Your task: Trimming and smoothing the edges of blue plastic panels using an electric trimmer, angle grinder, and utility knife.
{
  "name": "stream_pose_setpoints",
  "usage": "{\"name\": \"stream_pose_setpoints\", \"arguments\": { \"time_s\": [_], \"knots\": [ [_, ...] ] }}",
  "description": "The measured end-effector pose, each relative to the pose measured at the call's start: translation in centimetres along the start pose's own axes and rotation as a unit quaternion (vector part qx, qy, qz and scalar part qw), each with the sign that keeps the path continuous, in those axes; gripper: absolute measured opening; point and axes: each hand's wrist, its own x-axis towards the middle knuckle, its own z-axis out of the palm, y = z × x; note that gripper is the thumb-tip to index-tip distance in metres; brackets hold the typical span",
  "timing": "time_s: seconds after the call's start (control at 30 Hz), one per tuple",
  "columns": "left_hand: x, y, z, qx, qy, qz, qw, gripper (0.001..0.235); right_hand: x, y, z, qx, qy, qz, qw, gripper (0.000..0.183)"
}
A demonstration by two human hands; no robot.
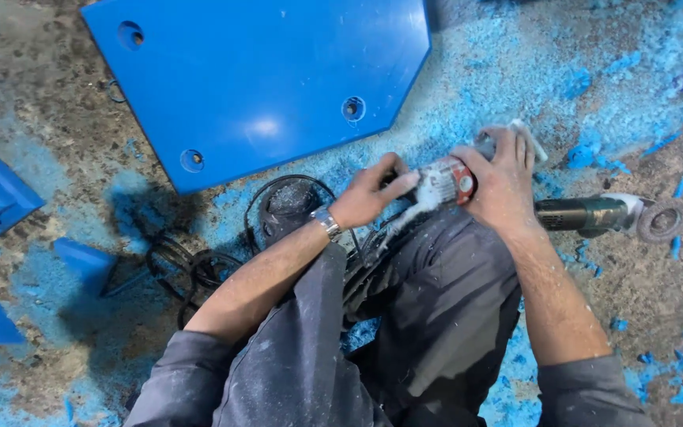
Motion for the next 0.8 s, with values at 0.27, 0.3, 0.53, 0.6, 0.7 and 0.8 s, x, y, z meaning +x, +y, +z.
{"name": "stream_pose_setpoints", "arguments": {
  "time_s": [0.27, 0.3, 0.53, 0.6, 0.7, 0.8],
  "knots": [
    [-1.3, -1.7, -4.0, 0.139, 0.180, 0.007, 0.974, 0.039, 2.5, 9.4, 3.3, -0.116, 0.034, 0.050, 0.991, 0.061],
    [-1.6, -2.1, -4.6, 0.167, 0.207, 0.031, 0.964, 0.037, 3.0, 10.4, 3.6, -0.129, 0.024, 0.072, 0.989, 0.069],
    [-3.3, -1.3, -6.9, 0.141, 0.263, -0.013, 0.954, 0.031, 1.2, 9.8, 2.4, -0.132, -0.001, 0.089, 0.987, 0.086],
    [-3.4, -0.9, -7.2, 0.125, 0.285, 0.002, 0.950, 0.030, 0.3, 9.1, 2.0, -0.177, -0.012, 0.061, 0.982, 0.068],
    [-3.2, -0.9, -8.3, 0.191, 0.304, 0.038, 0.932, 0.027, 0.4, 4.5, -0.8, -0.152, -0.003, 0.061, 0.987, 0.068],
    [-3.2, -1.5, -9.6, 0.275, 0.355, 0.104, 0.887, 0.020, 1.3, 0.9, 0.2, -0.010, -0.022, -0.018, 1.000, 0.042]
  ]
}}
